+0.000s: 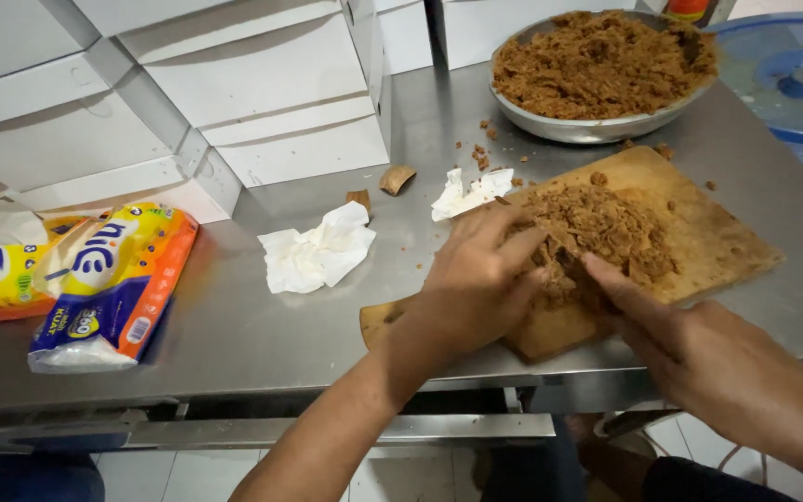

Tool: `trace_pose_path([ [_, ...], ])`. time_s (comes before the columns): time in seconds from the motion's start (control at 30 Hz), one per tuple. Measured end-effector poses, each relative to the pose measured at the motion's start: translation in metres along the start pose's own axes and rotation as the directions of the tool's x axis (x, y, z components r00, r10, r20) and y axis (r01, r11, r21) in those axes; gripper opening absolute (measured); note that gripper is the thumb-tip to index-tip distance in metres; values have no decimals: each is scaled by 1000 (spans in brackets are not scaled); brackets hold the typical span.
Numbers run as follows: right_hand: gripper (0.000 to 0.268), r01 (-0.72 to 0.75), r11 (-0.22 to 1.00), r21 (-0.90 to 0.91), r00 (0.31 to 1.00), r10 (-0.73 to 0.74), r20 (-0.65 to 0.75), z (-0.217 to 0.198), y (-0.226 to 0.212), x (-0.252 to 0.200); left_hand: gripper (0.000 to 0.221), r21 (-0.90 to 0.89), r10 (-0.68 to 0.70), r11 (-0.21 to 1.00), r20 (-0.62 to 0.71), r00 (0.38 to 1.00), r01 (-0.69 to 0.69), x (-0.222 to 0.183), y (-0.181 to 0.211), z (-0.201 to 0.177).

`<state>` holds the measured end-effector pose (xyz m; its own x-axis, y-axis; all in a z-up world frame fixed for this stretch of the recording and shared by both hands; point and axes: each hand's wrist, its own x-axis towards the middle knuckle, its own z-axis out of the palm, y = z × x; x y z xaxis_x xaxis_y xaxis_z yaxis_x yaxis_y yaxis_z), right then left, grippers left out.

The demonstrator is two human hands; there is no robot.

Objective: Crumbling a block of palm sugar using a knife and hands on a wooden cutting board

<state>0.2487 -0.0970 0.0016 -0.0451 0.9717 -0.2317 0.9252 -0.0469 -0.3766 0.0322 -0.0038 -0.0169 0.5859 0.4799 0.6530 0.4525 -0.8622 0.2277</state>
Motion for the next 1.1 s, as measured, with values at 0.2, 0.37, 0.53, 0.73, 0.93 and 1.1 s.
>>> trace_pose_path([
  [0.2,78,-58,998,18,996,56,66,-13,-4,-7,25,63,-17,998,-66,998,21,-2,21,-3],
  [0.37,77,-243,970,5,964,242,-108,-27,24,-17,31,106,-91,990,-60,994,97,-2,12,21],
  [0.53,78,-185,983,11,965,184,-188,-25,58,-11,8,96,-271,961,121,955,260,12,23,28],
  [0.73,69,-173,971,166,950,209,-232,-22,87,-4,31,185,-140,977,195,971,104,14,21,16],
  [0.93,71,-228,956,182,969,242,-55,-17,83,6,40,222,6,975,100,995,-28,19,7,32],
  [1.1,75,-223,961,165,972,232,-44,-18,80,8,24,179,-114,982,287,951,64,40,27,29],
])
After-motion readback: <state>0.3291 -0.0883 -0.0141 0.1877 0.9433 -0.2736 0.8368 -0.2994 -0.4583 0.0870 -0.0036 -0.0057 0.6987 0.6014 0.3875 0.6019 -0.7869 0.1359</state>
